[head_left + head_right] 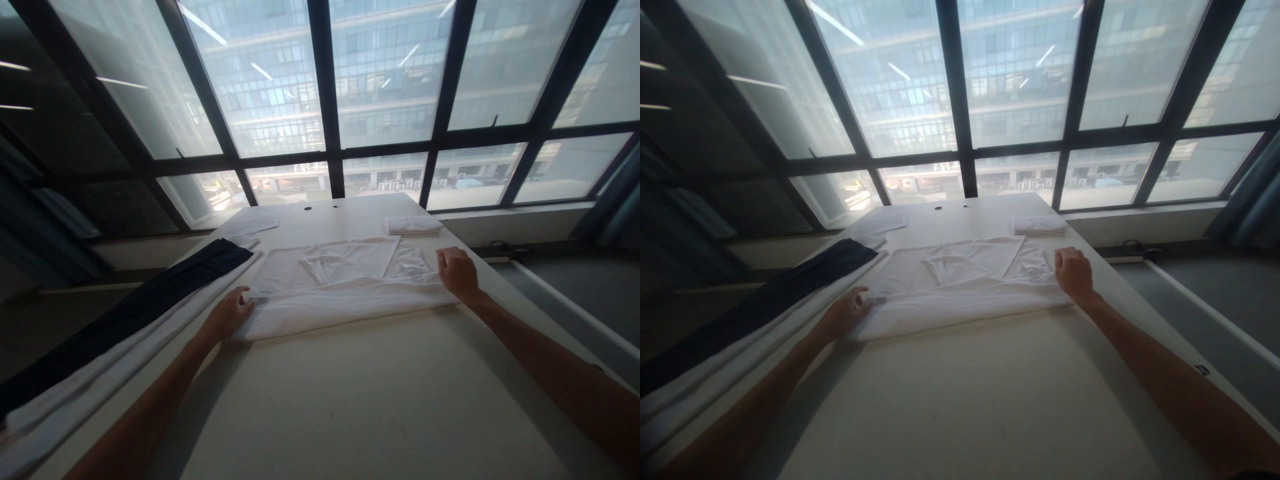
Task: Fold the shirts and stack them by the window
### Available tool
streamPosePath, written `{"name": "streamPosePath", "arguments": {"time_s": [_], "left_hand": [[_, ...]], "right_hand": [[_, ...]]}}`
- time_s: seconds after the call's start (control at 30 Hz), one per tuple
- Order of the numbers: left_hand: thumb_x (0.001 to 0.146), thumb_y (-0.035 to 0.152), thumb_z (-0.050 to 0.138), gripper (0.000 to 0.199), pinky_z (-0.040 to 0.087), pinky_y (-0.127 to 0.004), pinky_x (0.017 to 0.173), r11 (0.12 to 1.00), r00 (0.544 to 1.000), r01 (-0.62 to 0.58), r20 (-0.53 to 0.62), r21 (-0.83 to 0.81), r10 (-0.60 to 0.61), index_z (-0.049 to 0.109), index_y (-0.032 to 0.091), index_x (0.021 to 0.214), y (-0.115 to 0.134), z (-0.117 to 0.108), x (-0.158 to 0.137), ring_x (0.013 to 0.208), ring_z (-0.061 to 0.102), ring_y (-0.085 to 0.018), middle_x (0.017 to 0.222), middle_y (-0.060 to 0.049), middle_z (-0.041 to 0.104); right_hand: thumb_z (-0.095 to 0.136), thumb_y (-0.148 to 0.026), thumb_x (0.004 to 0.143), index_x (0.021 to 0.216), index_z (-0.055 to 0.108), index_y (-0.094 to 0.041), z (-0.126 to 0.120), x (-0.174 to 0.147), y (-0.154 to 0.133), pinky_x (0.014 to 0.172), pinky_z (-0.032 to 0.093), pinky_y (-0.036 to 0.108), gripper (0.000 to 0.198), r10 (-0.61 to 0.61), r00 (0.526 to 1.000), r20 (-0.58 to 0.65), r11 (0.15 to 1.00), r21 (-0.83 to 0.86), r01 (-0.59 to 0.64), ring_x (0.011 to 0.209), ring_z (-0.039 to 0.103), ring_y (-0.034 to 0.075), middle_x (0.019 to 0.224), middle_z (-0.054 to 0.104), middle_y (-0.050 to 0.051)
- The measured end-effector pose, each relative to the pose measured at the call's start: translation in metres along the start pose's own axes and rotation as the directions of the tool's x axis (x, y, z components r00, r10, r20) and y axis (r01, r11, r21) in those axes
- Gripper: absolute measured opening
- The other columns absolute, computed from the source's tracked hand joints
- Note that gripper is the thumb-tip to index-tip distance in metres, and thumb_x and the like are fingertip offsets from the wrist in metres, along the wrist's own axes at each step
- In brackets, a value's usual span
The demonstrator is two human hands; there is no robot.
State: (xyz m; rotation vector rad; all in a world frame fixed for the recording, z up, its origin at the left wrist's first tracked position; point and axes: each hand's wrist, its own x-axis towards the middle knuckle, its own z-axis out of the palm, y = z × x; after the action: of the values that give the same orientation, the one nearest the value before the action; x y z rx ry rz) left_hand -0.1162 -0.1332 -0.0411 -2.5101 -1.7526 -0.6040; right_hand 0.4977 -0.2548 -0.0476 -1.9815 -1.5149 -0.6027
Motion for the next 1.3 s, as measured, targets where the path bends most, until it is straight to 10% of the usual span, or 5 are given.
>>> {"name": "streamPosePath", "arguments": {"time_s": [0.37,0.6,0.83,1.0,1.3], "left_hand": [[0.105,0.047,0.031,0.055,0.024,-0.046,0.122,0.812,0.785,-0.555,0.209,-0.180,0.583,0.040,0.024,0.155,0.179,0.033,0.014,0.148,0.034,-0.026,0.159,-0.008,0.041],[0.107,0.054,0.021,0.058,0.010,-0.046,0.124,0.785,0.718,-0.593,0.322,-0.182,0.617,0.024,0.031,0.161,0.189,0.064,0.015,0.155,0.012,-0.025,0.167,-0.002,0.019],[0.108,0.054,0.022,0.058,0.008,-0.046,0.125,0.788,0.724,-0.590,0.317,-0.177,0.613,0.024,0.031,0.161,0.187,0.066,0.015,0.155,0.011,-0.025,0.167,-0.001,0.018],[0.107,0.054,0.026,0.057,0.012,-0.047,0.125,0.781,0.727,-0.583,0.286,-0.222,0.624,0.029,0.031,0.159,0.184,0.073,0.017,0.154,0.016,-0.026,0.166,-0.002,0.024],[0.103,0.051,0.034,0.060,0.017,-0.058,0.121,0.937,0.933,-0.330,0.109,-0.112,0.342,0.037,0.025,0.156,0.141,0.079,0.030,0.155,0.012,-0.034,0.165,-0.011,0.028]], "right_hand": [[0.031,-0.048,0.103,0.159,0.029,-0.018,0.022,-0.056,-0.153,0.120,0.019,0.054,0.063,-0.500,0.736,0.457,0.835,0.481,0.269,0.152,0.022,0.031,0.164,0.029,0.014],[0.022,-0.060,0.103,0.160,0.026,-0.013,0.031,-0.035,-0.097,0.124,0.011,0.050,0.074,-0.552,0.646,0.527,0.826,0.454,0.335,0.154,0.013,0.028,0.166,0.017,0.015],[0.029,-0.050,0.103,0.159,0.029,-0.018,0.047,0.000,-0.010,0.121,0.007,0.060,0.064,-0.396,0.725,0.564,0.918,0.271,0.291,0.154,0.013,0.030,0.167,0.017,0.013],[0.027,-0.040,0.100,0.145,0.051,-0.016,0.057,0.011,0.026,0.117,0.025,0.057,0.056,-0.035,0.958,0.285,0.966,0.254,-0.040,0.145,0.038,0.031,0.153,0.048,0.017],[0.029,-0.036,0.095,0.103,0.071,-0.014,0.039,0.017,0.048,0.085,0.052,0.037,0.048,0.149,0.986,0.078,0.912,0.375,-0.167,0.098,0.067,0.028,0.106,0.074,0.018]]}}
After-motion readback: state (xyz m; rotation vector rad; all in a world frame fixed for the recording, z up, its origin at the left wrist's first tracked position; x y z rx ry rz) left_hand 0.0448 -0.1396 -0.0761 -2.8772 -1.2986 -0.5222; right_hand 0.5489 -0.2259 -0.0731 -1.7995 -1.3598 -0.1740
